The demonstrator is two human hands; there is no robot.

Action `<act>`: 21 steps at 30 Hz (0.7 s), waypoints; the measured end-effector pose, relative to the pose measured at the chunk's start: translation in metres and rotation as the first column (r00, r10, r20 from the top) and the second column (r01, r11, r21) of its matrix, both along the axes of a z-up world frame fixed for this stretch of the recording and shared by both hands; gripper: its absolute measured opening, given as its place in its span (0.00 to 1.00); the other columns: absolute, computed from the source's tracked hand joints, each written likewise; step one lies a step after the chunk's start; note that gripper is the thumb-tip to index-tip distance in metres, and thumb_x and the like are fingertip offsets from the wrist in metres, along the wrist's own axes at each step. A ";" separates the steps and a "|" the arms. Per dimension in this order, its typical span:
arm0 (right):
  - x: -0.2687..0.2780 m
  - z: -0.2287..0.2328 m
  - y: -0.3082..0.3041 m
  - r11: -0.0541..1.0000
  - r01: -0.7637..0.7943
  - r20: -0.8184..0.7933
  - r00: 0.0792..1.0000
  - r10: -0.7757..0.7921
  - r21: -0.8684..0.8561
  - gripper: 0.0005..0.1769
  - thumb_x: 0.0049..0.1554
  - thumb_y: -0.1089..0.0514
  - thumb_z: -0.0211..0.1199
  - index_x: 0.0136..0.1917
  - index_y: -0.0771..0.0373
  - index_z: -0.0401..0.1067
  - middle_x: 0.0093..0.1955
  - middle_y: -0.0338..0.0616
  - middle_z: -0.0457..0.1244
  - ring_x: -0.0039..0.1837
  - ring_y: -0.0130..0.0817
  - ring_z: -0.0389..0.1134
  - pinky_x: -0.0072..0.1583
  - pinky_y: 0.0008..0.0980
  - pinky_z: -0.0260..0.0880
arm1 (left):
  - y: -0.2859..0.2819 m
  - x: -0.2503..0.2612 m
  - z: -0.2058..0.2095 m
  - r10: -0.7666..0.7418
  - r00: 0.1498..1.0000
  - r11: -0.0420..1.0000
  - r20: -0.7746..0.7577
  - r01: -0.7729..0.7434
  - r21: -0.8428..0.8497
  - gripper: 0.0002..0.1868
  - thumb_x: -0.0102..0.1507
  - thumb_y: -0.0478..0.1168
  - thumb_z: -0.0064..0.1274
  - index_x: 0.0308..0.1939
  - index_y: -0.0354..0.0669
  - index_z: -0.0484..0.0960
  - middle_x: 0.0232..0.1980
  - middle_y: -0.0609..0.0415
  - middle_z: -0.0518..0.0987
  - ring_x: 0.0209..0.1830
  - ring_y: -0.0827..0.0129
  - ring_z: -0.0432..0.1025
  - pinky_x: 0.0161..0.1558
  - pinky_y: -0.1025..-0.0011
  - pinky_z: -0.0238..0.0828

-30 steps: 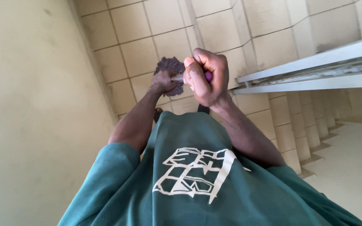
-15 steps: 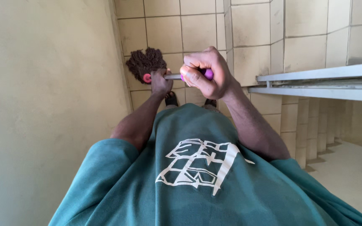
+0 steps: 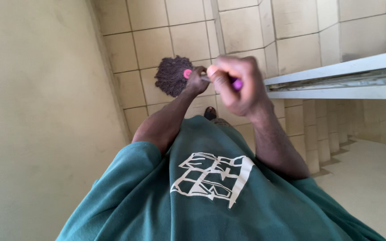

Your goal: The person is mopping the tiled steps of a staircase using a mop with a purple handle.

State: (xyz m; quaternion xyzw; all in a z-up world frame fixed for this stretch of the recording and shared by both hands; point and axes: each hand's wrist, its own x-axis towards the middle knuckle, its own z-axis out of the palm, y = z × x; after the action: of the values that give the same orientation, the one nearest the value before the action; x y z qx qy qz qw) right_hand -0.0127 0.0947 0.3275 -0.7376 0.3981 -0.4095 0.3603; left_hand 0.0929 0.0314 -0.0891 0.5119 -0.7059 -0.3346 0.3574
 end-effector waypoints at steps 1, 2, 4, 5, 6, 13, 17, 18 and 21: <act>-0.013 0.000 0.000 0.999 0.036 0.045 0.998 -0.037 0.010 0.11 0.65 0.66 0.54 0.39 0.66 0.65 0.31 0.36 0.59 0.33 0.21 0.62 0.35 0.27 0.59 | -0.004 -0.019 0.001 -0.064 0.998 0.974 0.003 0.062 0.220 0.17 0.60 0.45 0.54 0.46 0.35 0.79 0.43 0.38 0.82 0.46 0.45 0.78 0.50 0.56 0.74; -0.025 0.001 0.001 0.996 0.086 0.085 0.992 -0.088 0.033 0.14 0.66 0.66 0.53 0.37 0.65 0.62 0.31 0.37 0.58 0.32 0.21 0.61 0.34 0.26 0.59 | -0.006 -0.037 0.003 -0.129 0.992 0.896 -0.008 0.120 0.428 0.18 0.60 0.45 0.52 0.48 0.36 0.78 0.45 0.38 0.82 0.48 0.48 0.79 0.52 0.57 0.75; -0.043 -0.001 0.006 0.981 0.172 0.172 0.967 -0.186 0.092 0.20 0.69 0.68 0.52 0.34 0.64 0.54 0.31 0.38 0.55 0.30 0.21 0.58 0.33 0.24 0.58 | 0.001 -0.061 0.013 -0.195 0.981 0.835 -0.003 0.168 0.525 0.19 0.62 0.47 0.53 0.50 0.37 0.78 0.47 0.37 0.83 0.51 0.50 0.79 0.55 0.57 0.75; -0.052 -0.002 0.009 0.980 0.170 0.195 0.963 -0.187 0.100 0.21 0.69 0.68 0.51 0.34 0.64 0.54 0.29 0.38 0.55 0.30 0.21 0.57 0.33 0.24 0.58 | 0.003 -0.068 0.024 -0.224 0.975 0.801 -0.005 0.187 0.569 0.20 0.63 0.49 0.53 0.51 0.37 0.78 0.48 0.37 0.83 0.52 0.51 0.80 0.56 0.58 0.76; -0.060 -0.002 0.012 0.980 0.168 0.219 0.957 -0.188 0.107 0.21 0.70 0.68 0.50 0.34 0.64 0.53 0.28 0.38 0.54 0.29 0.20 0.55 0.33 0.25 0.58 | 0.004 -0.071 0.035 -0.300 0.953 0.804 0.043 0.229 0.548 0.19 0.63 0.49 0.53 0.51 0.40 0.79 0.49 0.38 0.83 0.53 0.50 0.78 0.57 0.57 0.74; -0.078 -0.039 -0.011 1.000 -0.028 0.386 0.922 0.020 0.015 0.20 0.71 0.64 0.51 0.37 0.62 0.51 0.28 0.37 0.52 0.27 0.21 0.54 0.32 0.27 0.60 | -0.022 -0.031 0.091 -0.475 0.763 0.838 0.438 0.239 0.491 0.18 0.65 0.54 0.54 0.57 0.56 0.81 0.50 0.50 0.83 0.50 0.57 0.77 0.53 0.57 0.72; -0.069 -0.067 -0.023 0.992 -0.120 0.468 0.875 0.126 -0.043 0.21 0.70 0.62 0.52 0.35 0.61 0.52 0.27 0.38 0.54 0.27 0.22 0.55 0.33 0.30 0.67 | -0.029 0.003 0.089 -0.367 0.825 0.834 0.430 0.088 0.544 0.17 0.63 0.50 0.56 0.54 0.54 0.82 0.50 0.48 0.84 0.52 0.54 0.78 0.55 0.56 0.74; -0.063 -0.070 -0.022 0.990 -0.137 0.470 0.872 0.140 -0.041 0.20 0.69 0.62 0.52 0.35 0.61 0.53 0.27 0.39 0.54 0.28 0.23 0.55 0.33 0.29 0.67 | -0.024 0.014 0.084 -0.290 0.862 0.875 0.416 0.063 0.480 0.16 0.62 0.50 0.57 0.52 0.52 0.84 0.51 0.46 0.83 0.54 0.50 0.77 0.56 0.54 0.72; -0.051 -0.070 -0.021 0.972 -0.233 0.420 0.885 0.203 0.020 0.20 0.68 0.62 0.52 0.35 0.62 0.53 0.28 0.39 0.54 0.30 0.23 0.57 0.34 0.27 0.63 | -0.022 0.045 0.063 -0.185 0.873 0.881 0.451 -0.056 0.470 0.15 0.61 0.47 0.56 0.51 0.53 0.84 0.49 0.44 0.82 0.52 0.49 0.76 0.53 0.53 0.72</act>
State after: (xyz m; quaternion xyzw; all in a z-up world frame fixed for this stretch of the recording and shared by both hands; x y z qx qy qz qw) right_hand -0.0637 0.0737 0.2580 -0.6608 0.2410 -0.4993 0.5059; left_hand 0.1378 0.0098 -0.0257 0.6251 -0.6875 -0.3689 0.0236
